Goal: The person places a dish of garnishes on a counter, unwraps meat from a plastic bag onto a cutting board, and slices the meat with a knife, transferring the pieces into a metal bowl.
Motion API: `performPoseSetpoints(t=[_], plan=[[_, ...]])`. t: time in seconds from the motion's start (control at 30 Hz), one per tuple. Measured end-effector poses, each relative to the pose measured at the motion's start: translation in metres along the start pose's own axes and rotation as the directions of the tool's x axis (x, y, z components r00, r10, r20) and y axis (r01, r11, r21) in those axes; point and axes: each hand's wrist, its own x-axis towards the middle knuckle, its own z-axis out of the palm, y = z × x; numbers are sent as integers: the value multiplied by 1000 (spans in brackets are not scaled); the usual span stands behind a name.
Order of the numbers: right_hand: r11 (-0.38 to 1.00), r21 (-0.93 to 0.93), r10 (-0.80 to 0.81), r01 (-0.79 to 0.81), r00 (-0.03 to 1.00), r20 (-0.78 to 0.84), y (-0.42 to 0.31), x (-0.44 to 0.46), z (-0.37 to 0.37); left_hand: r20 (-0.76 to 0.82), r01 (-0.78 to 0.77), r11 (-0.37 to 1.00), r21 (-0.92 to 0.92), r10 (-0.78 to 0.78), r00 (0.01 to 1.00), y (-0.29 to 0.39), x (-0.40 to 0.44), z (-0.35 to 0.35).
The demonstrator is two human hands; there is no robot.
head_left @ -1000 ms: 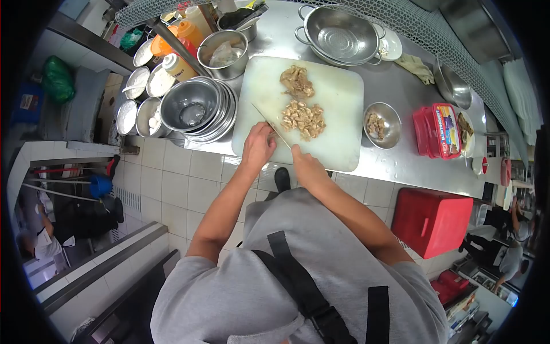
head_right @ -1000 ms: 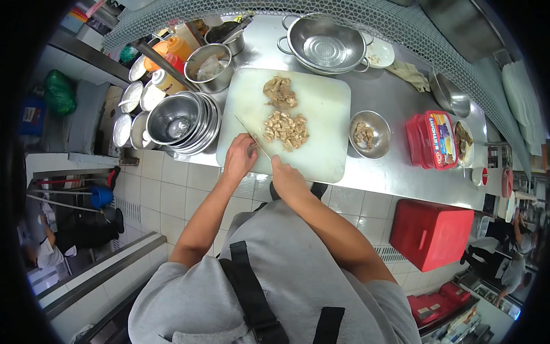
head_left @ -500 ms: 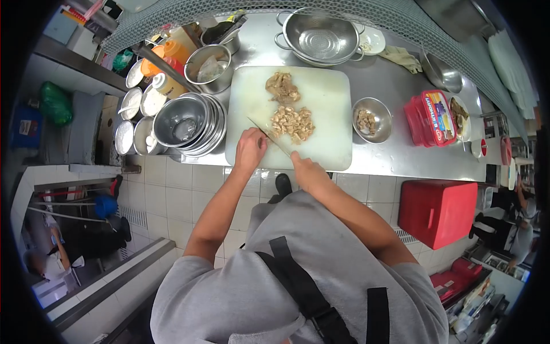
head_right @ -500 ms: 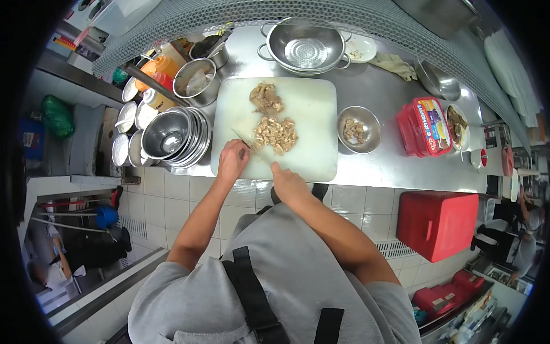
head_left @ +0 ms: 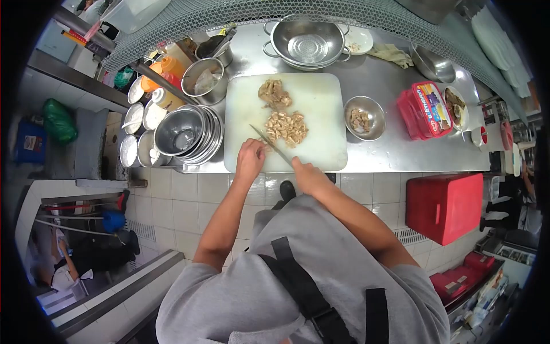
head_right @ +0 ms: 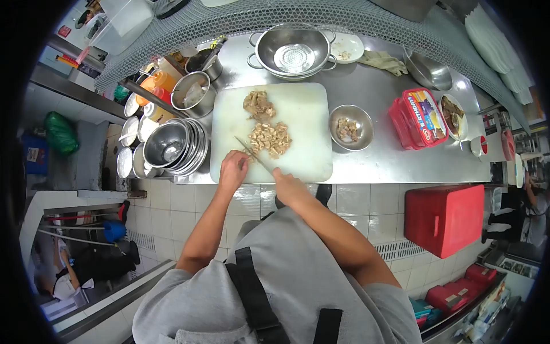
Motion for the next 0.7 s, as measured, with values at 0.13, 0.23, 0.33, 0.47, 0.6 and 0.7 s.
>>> performPoseSetpoints(t=[0.13, 0.23, 0.33, 0.47, 0.6, 0.7], plan=[[999, 21, 43, -45, 994, 98, 9, -3, -11, 111, 202, 977, -70, -194, 975, 15, 7, -21], [1000, -21, 19, -18, 999, 43, 18, -11, 9, -179, -48, 998, 32, 53, 982, 31, 31, -22], [998, -57, 19, -20, 1000, -12, 13, -17, 7, -188, -192, 981, -31, 183, 965, 69, 66, -11], [999, -44, 15, -16, 999, -30, 14, -18, 13, -150, -264, 957, 117, 280, 948, 66, 84, 26], [1000, -24, -1, 0, 999, -50, 17, -13, 7, 50, -168, 943, 287, 160, 986, 29, 80, 63], [929, 303, 116, -214, 944, 310, 4, -20, -38, -103, -138, 987, 83, 146, 984, 18, 87, 33]])
